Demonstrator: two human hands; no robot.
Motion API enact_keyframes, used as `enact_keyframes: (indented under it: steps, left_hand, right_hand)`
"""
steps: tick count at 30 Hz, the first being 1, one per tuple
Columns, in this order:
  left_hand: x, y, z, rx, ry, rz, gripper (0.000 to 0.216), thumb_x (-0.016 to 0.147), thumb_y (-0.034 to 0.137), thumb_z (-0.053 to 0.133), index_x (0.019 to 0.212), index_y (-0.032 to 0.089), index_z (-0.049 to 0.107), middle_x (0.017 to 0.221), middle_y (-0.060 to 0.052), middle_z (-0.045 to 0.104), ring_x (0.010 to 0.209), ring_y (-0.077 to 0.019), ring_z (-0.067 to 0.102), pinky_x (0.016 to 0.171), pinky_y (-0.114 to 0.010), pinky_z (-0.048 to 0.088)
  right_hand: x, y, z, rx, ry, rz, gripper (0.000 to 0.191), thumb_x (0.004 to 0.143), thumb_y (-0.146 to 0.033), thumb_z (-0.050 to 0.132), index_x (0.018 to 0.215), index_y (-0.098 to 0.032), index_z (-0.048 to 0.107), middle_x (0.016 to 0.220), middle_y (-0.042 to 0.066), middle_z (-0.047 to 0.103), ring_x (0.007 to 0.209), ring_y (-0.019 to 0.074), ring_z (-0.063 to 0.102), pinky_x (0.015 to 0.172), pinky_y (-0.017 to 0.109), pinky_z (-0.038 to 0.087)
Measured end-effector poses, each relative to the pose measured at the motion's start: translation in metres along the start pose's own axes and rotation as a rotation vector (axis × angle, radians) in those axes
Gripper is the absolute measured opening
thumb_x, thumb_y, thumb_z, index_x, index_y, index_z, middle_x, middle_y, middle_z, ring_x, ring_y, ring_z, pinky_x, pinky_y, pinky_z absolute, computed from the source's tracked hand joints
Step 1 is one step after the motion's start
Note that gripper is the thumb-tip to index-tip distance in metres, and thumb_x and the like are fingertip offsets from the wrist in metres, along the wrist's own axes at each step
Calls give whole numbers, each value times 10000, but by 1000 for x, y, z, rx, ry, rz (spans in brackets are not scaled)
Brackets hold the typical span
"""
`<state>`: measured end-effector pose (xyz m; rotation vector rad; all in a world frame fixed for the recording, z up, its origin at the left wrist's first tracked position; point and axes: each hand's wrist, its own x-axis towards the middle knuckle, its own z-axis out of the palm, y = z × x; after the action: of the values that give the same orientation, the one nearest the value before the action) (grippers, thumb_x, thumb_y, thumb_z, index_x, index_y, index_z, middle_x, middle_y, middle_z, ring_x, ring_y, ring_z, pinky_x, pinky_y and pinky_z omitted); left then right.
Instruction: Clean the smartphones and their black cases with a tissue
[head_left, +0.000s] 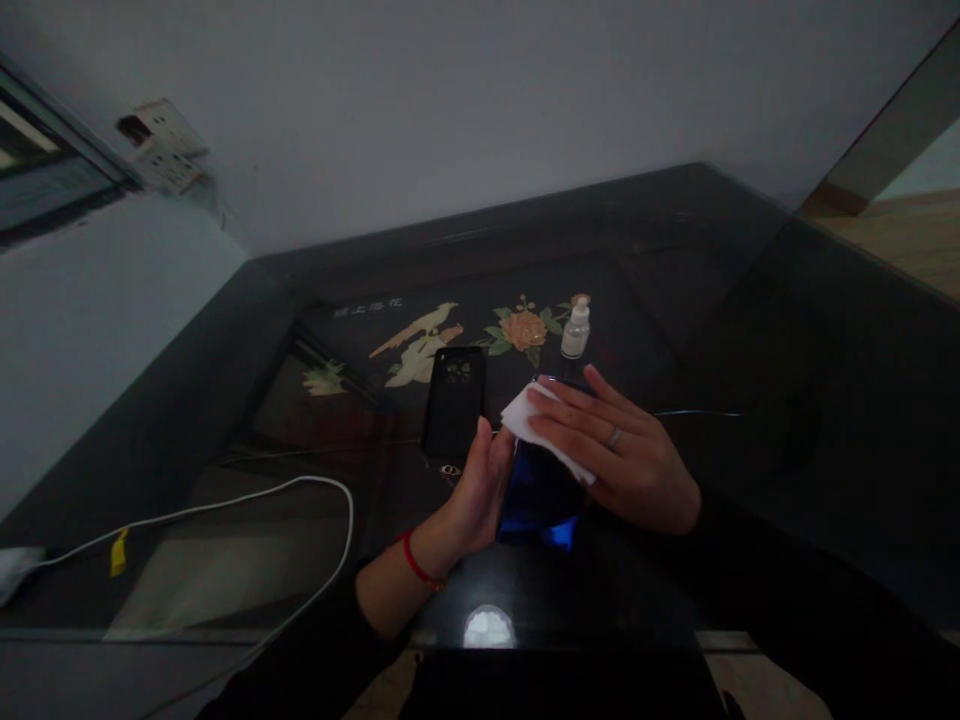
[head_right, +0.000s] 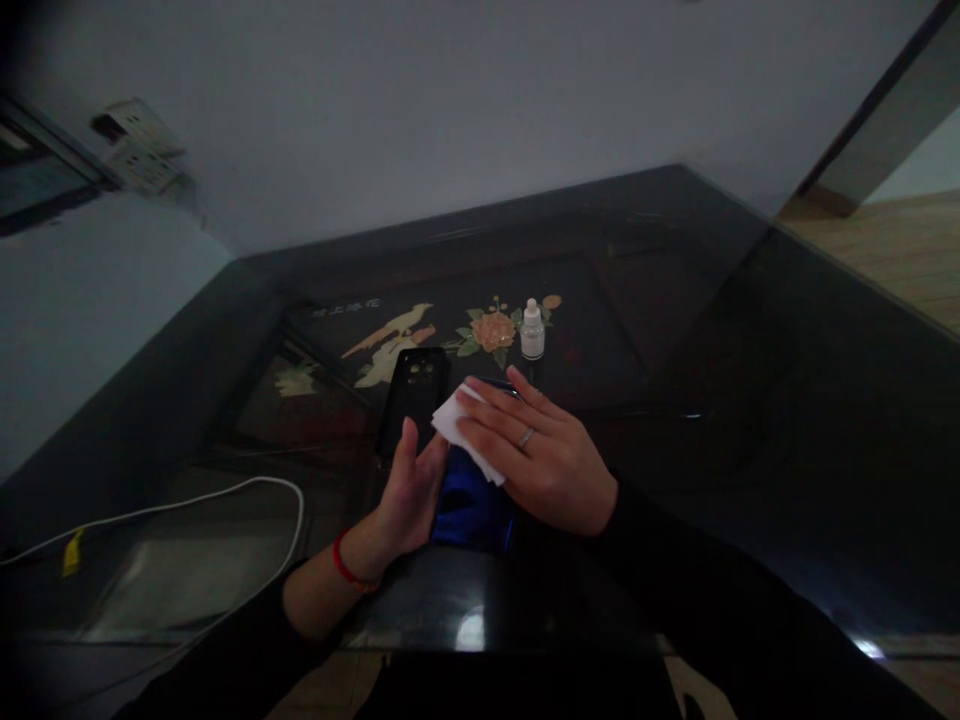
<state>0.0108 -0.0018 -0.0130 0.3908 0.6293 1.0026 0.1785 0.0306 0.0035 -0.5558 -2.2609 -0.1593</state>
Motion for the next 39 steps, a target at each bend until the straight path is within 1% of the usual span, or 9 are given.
enact_keyframes:
  steps: [3,8,14,19,22,25,27,33,39]
  left_hand:
    - [0,0,0,-14,-1,10,641,914,581,372,1440,216,407,1333,-82,590,1285,-279,481,1092,-409,309]
    - [1,8,1,-79,64,-40,628,954,563,201,1470,234,343,1307,-87,605,1228,-270,534,1057,-427,352]
    - [2,23,-2,-163,9,19,665,916,642,200,1493,317,249,1377,-84,545,1234,-290,529,1041,-484,361]
    - [0,23,-2,-143,-154,-57,663,893,679,158,1489,391,202,1377,-94,539,1201,-333,551,995,-596,356]
    - [-3,12,-2,-90,-232,-116,646,900,662,216,1485,388,227,1365,-111,546,1172,-359,567,963,-635,368]
    - [-7,2,1,-22,-171,-113,661,906,611,340,1484,294,290,1359,-119,554,1227,-335,527,1039,-557,349]
    - [-8,-1,3,-3,-139,-96,676,900,602,380,1471,245,334,1365,-119,550,1263,-321,495,1078,-509,328]
    - [-8,11,2,-49,-202,-58,607,920,620,252,1473,370,273,1428,-65,495,1256,-305,508,1061,-555,330]
    - [-3,23,2,-108,-76,38,642,912,648,185,1490,371,208,1384,-96,531,1195,-326,556,1002,-587,372]
  right_hand:
    - [0,-1,1,-12,15,30,342,894,-66,462,1207,-116,591,1269,157,623,1280,244,498,1100,493,387]
    - [0,-4,3,41,-55,-116,252,921,-98,459,1098,-81,639,1196,146,672,1224,232,559,1077,458,426]
    - [-4,7,-5,46,38,-80,227,873,-128,540,1074,-98,640,1156,163,689,1200,252,580,1054,486,444]
    - [-5,17,-9,10,132,129,342,853,-50,516,1176,-127,600,1223,168,653,1247,257,541,1074,528,404]
    - [-2,15,-6,49,76,105,326,878,-62,488,1184,-109,591,1246,181,636,1276,253,510,1087,523,387]
    - [0,11,-4,92,-1,-36,287,905,-116,482,1166,-121,602,1228,153,654,1264,241,523,1081,499,404]
    - [0,10,-4,99,-2,-62,269,905,-139,501,1151,-132,611,1211,140,667,1245,237,542,1074,487,419]
    - [-6,18,-7,48,109,112,321,851,-68,531,1155,-126,614,1203,154,668,1204,254,580,1080,521,408]
    - [-5,15,-4,44,118,93,303,850,-84,543,1135,-135,631,1172,143,686,1173,253,604,1060,513,434]
